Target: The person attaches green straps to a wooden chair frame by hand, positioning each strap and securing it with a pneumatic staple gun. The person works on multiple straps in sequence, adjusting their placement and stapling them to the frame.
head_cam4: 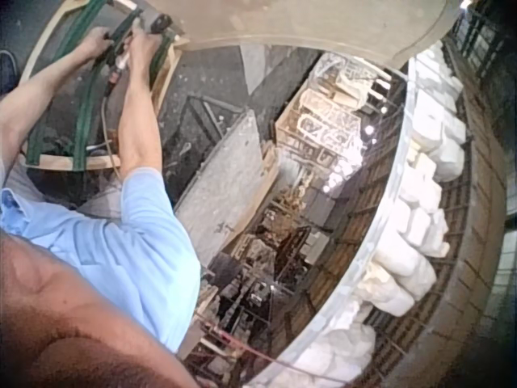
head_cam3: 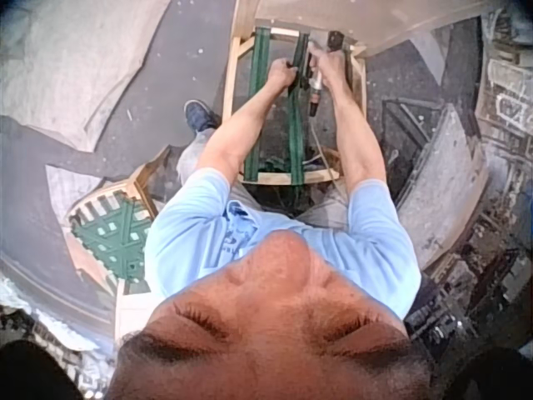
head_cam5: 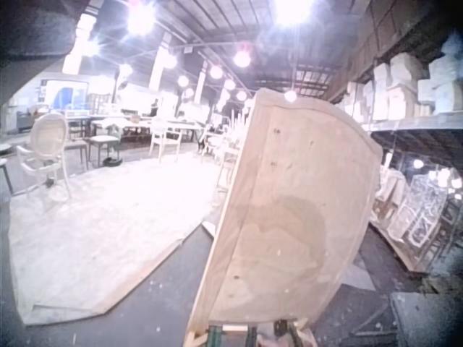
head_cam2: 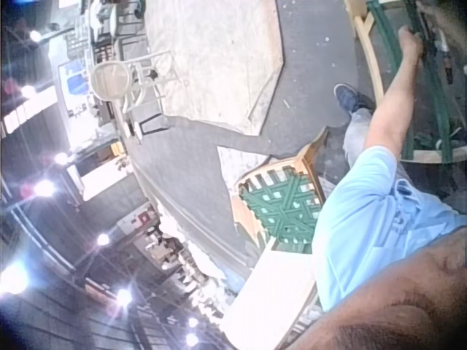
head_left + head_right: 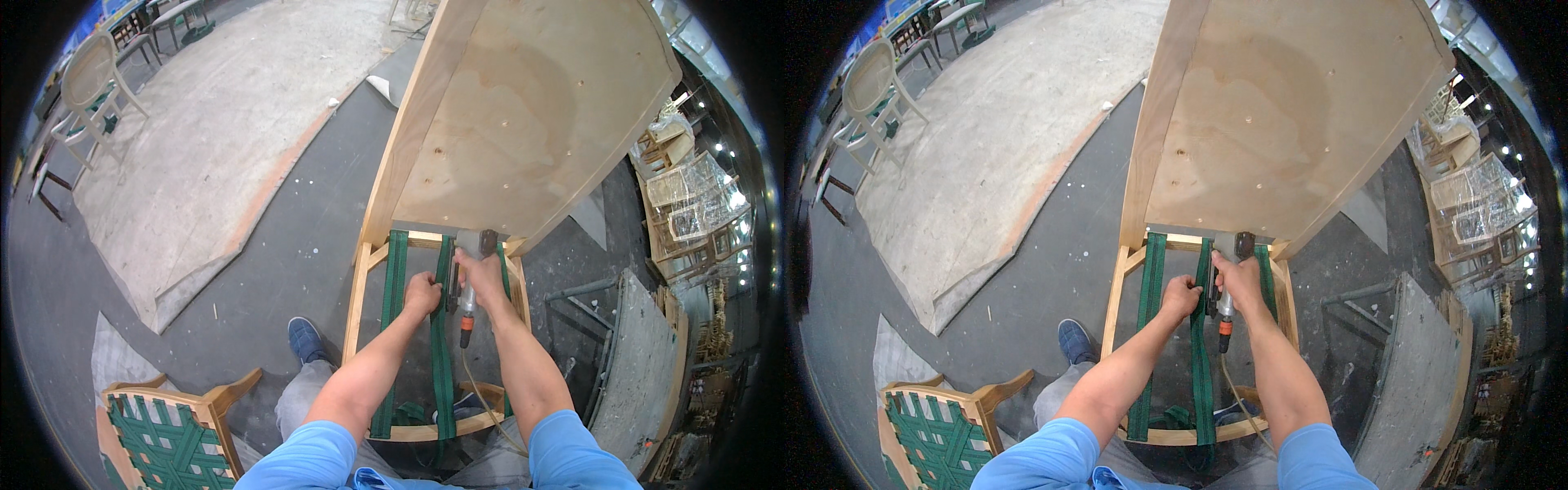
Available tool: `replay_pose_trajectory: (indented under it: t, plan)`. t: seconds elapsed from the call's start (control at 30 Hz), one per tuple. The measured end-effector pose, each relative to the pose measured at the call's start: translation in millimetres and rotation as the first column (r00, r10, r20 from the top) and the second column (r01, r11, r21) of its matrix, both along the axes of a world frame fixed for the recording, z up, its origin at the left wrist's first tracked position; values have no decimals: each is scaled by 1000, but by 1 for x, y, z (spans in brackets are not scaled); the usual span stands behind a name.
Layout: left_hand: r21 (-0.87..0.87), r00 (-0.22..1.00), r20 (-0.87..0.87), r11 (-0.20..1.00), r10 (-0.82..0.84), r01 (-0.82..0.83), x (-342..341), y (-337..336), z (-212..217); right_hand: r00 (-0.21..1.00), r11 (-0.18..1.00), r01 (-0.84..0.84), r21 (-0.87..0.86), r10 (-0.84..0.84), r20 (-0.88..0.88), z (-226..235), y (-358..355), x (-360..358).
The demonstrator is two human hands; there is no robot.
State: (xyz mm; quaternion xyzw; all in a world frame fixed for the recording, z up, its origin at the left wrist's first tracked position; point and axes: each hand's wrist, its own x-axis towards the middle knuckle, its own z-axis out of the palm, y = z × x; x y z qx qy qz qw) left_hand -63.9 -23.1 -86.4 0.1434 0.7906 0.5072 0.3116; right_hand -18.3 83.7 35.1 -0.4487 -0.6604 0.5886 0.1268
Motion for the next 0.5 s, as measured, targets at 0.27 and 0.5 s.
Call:
replay_pose_trajectory:
  t: [0.27,0.5]
  plan:
    - [-42,998,57,998,-33,36,-4,-1,5,998,997,-64,41,65,-14,0,-1,-1]
    - [-14,998,-45,999,35,-36,-4,-2,4,998,998,-49,50,51,-28,-2,-7,-3]
